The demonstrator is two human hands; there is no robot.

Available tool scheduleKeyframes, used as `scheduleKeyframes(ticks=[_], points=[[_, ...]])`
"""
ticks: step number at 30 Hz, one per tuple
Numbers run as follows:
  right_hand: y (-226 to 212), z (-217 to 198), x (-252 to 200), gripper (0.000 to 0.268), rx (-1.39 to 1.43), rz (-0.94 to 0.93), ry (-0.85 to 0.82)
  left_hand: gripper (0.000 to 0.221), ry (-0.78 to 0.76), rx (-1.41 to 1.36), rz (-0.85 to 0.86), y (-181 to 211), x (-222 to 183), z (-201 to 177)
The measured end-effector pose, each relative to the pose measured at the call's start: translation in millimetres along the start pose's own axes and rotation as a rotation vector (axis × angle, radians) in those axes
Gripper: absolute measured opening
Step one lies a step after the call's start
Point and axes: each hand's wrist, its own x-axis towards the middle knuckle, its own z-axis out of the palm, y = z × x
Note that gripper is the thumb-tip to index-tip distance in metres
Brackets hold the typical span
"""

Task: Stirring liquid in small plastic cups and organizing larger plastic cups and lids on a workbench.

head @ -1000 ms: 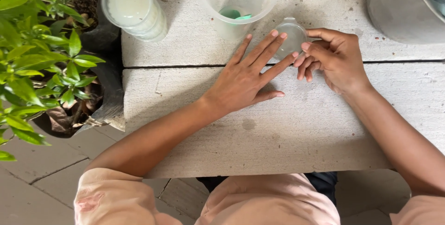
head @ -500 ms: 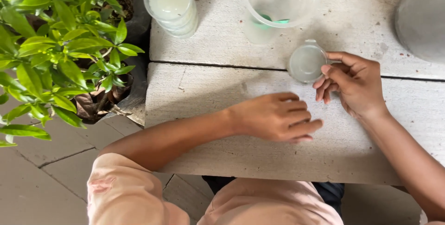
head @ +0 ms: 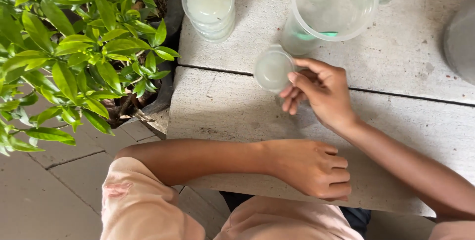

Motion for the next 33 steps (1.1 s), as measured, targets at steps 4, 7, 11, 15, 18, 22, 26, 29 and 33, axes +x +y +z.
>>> scheduleKeyframes(ticks=[4,7,11,15,18,22,26,29,33], points=[[2.8,18.2,22.5,0.032,-0.003,0.009,0.046,0.035,-0.030,-0.003,-0.054,6.8,-2.9,3.4],[2.8,22.2,28.2,0.034,-0.024,-0.002,0.045,0.026,-0.187,0.042,-0.138,12.3,-3.9,-1.7],[-4.6,14.8,18.8,0.046,-0.080,0.063,0.043,0.020,-0.284,0.228,-0.349,18.8,10.3,-33.8],[-4.2,-16.1,-11.5,0.016,-0.560,-0.211,0.119,0.010,-0.435,0.689,-0.745,28.7,28.2,-71.1],[26.2,-67.9,-6.0,0.011,-0.610,-0.627,0.296,0.021,-0.337,0.979,-0.966,22.3,34.6,-80.3],[6.4,-64.5,18.8,0.064,-0.601,-0.641,0.234,0.028,-0.327,1.099,-1.083,2.5,26.5,-70.1],[12.1,-46.6,43.9,0.105,-0.410,-0.525,0.069,0.041,-0.562,1.244,-1.201,-10.2,13.3,-61.5],[19.3,-42.2,53.3,0.112,-0.325,-0.507,0.028,0.042,-0.604,1.266,-1.242,-16.4,6.2,-55.9],[9.3,-41.0,52.8,0.096,-0.381,-0.581,0.068,0.043,-0.508,1.278,-1.228,-27.4,0.4,-47.4]])
